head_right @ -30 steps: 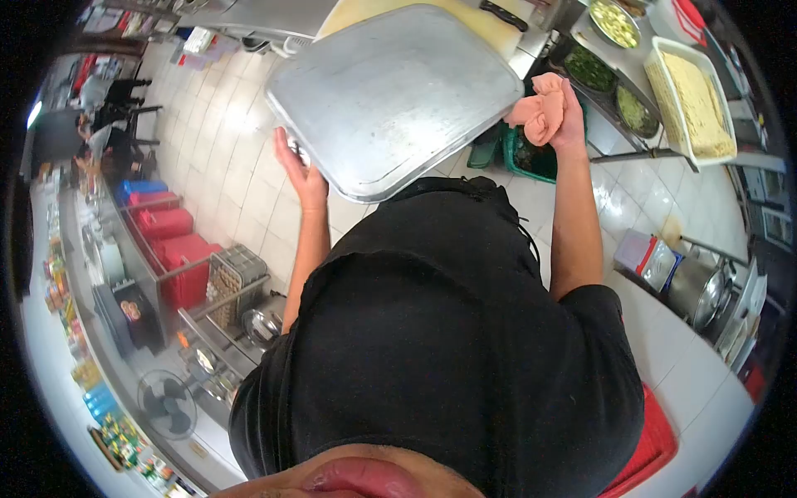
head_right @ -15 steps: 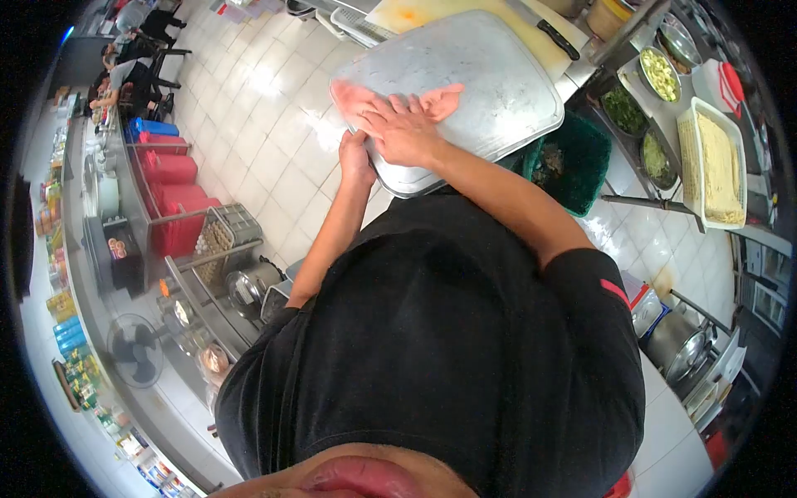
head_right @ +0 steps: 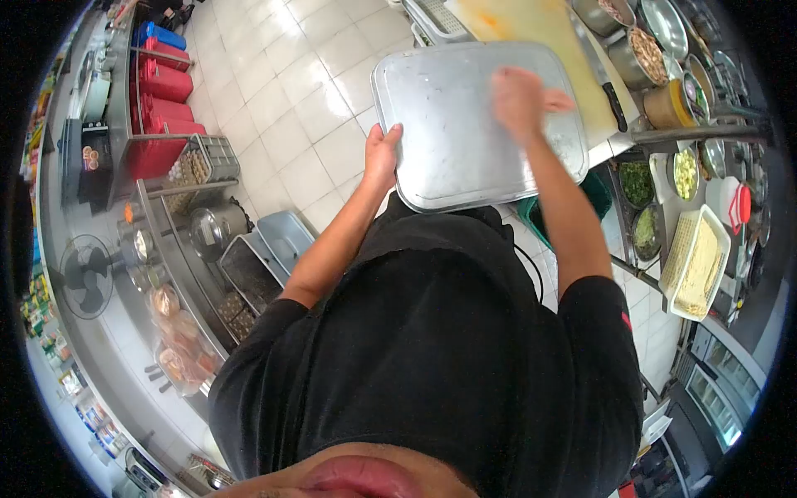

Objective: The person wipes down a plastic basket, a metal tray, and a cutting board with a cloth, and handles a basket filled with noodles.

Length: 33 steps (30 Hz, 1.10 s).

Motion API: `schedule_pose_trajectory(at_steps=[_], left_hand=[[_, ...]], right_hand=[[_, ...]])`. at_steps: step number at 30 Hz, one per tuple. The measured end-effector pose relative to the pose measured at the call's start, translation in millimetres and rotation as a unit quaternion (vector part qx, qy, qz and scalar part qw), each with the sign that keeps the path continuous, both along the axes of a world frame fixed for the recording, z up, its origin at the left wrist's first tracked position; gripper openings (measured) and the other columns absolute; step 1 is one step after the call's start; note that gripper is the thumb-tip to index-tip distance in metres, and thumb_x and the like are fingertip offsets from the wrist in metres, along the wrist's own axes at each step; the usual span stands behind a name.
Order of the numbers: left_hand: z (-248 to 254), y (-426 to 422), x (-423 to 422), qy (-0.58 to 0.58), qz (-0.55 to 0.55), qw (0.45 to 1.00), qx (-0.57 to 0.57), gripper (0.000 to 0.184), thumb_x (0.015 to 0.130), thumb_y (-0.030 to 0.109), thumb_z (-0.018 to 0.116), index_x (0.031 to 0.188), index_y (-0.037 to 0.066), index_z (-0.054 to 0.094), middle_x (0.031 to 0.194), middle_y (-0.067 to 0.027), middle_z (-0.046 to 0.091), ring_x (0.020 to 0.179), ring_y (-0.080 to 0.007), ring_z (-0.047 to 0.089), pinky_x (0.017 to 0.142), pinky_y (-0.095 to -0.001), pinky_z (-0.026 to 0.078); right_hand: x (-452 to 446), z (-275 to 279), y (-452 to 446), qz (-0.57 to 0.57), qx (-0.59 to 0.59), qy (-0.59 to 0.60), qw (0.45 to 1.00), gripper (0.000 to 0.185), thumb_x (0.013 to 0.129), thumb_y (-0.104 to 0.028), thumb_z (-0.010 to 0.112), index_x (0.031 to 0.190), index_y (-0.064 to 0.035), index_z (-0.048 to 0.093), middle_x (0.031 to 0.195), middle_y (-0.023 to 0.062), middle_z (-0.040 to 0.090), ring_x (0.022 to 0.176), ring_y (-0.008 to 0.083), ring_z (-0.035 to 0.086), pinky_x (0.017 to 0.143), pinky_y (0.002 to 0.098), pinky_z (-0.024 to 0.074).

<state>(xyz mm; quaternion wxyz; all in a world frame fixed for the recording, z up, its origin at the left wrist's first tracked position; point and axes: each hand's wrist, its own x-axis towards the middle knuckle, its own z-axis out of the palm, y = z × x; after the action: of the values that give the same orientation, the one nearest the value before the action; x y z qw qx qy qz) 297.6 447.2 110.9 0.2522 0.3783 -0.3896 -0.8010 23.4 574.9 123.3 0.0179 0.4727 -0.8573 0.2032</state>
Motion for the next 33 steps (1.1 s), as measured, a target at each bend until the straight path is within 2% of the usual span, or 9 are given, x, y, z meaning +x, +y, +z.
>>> schedule_pose_trajectory(at_steps=[2,4,10,16,18,20,23,27,33], left_hand=[[-6,-3,3,-0.017,-0.002,1.0,-0.012,0.016,0.097,0.007,0.057,0.111,0.0,0.052,0.11,-0.0112,0.065,0.096,-0.0164,0.062,0.082,-0.031,0.051],[-13,-4,5,-0.03,0.0,0.998,-0.063,0.014,0.096,0.006,0.058,0.108,0.0,0.052,0.106,-0.01,0.066,0.092,-0.0153,0.061,0.079,-0.0302,0.051],[3,-6,5,-0.054,0.023,0.996,-0.073,0.015,0.096,0.007,0.06,0.106,-0.002,0.054,0.096,-0.0084,0.066,0.084,-0.013,0.059,0.074,-0.029,0.049],[-16,-4,8,-0.075,0.046,0.99,-0.114,0.019,0.095,0.007,0.062,0.109,-0.003,0.054,0.097,-0.0098,0.066,0.085,-0.0134,0.06,0.076,-0.0283,0.049],[-13,-9,1,-0.064,0.046,0.99,-0.116,0.02,0.094,0.007,0.062,0.109,-0.003,0.054,0.095,-0.0088,0.067,0.083,-0.0136,0.059,0.075,-0.0289,0.049],[-9,-15,1,-0.104,0.039,0.986,-0.12,0.017,0.094,0.008,0.063,0.106,-0.001,0.055,0.092,-0.0065,0.066,0.079,-0.0116,0.057,0.071,-0.0275,0.048],[-21,-19,2,-0.104,0.032,0.99,-0.085,0.017,0.095,0.009,0.062,0.106,-0.001,0.056,0.091,-0.0043,0.065,0.077,-0.0099,0.056,0.069,-0.0259,0.047],[-18,-15,1,-0.045,0.034,0.994,-0.09,0.019,0.097,0.01,0.061,0.11,-0.002,0.055,0.099,-0.0085,0.067,0.085,-0.0132,0.06,0.077,-0.0279,0.049],[-15,-30,0,-0.066,0.003,0.992,-0.109,0.017,0.097,0.01,0.06,0.108,-0.002,0.055,0.1,-0.0093,0.067,0.086,-0.0143,0.061,0.077,-0.0289,0.05]], right_hand=[[75,7,-40,0.165,-0.189,-0.027,0.968,0.023,0.083,-0.006,0.057,0.103,-0.0016,0.067,0.109,0.0144,0.067,0.107,0.033,0.059,0.095,0.0463,0.0457],[129,28,-80,0.234,-0.13,-0.001,0.964,0.024,0.082,-0.007,0.058,0.104,-0.0051,0.068,0.112,0.0088,0.067,0.112,0.0307,0.058,0.098,0.0448,0.0443],[105,18,-160,0.239,-0.091,0.004,0.967,0.023,0.085,-0.01,0.056,0.103,-0.0118,0.07,0.113,0.0028,0.067,0.116,0.0297,0.055,0.101,0.0433,0.0436],[40,7,-162,0.058,0.037,0.018,0.997,0.023,0.083,-0.013,0.053,0.098,-0.013,0.071,0.107,0.0083,0.068,0.107,0.0303,0.061,0.092,0.0433,0.0497],[75,8,-163,0.151,-0.155,0.023,0.976,0.022,0.081,-0.011,0.054,0.096,-0.0118,0.07,0.109,0.0115,0.067,0.105,0.0308,0.062,0.091,0.0441,0.0495],[115,29,-165,0.202,-0.044,0.016,0.978,0.028,0.078,-0.008,0.058,0.103,-0.0137,0.07,0.107,0.0104,0.068,0.101,0.0317,0.063,0.09,0.0458,0.0496],[78,13,-158,0.098,0.013,0.038,0.994,0.029,0.081,-0.01,0.055,0.104,-0.0192,0.072,0.105,0.0043,0.069,0.097,0.0286,0.063,0.086,0.0482,0.0484],[-45,9,-77,-0.078,0.061,-0.006,0.995,0.042,0.086,-0.014,0.049,0.114,-0.0378,0.068,0.101,0.0127,0.069,0.095,0.0322,0.065,0.086,0.046,0.0519],[-121,-9,41,-0.329,0.105,-0.13,0.929,0.047,0.09,-0.027,0.045,0.134,-0.0155,0.058,0.104,0.0172,0.066,0.092,0.0378,0.066,0.084,0.0477,0.0528]])
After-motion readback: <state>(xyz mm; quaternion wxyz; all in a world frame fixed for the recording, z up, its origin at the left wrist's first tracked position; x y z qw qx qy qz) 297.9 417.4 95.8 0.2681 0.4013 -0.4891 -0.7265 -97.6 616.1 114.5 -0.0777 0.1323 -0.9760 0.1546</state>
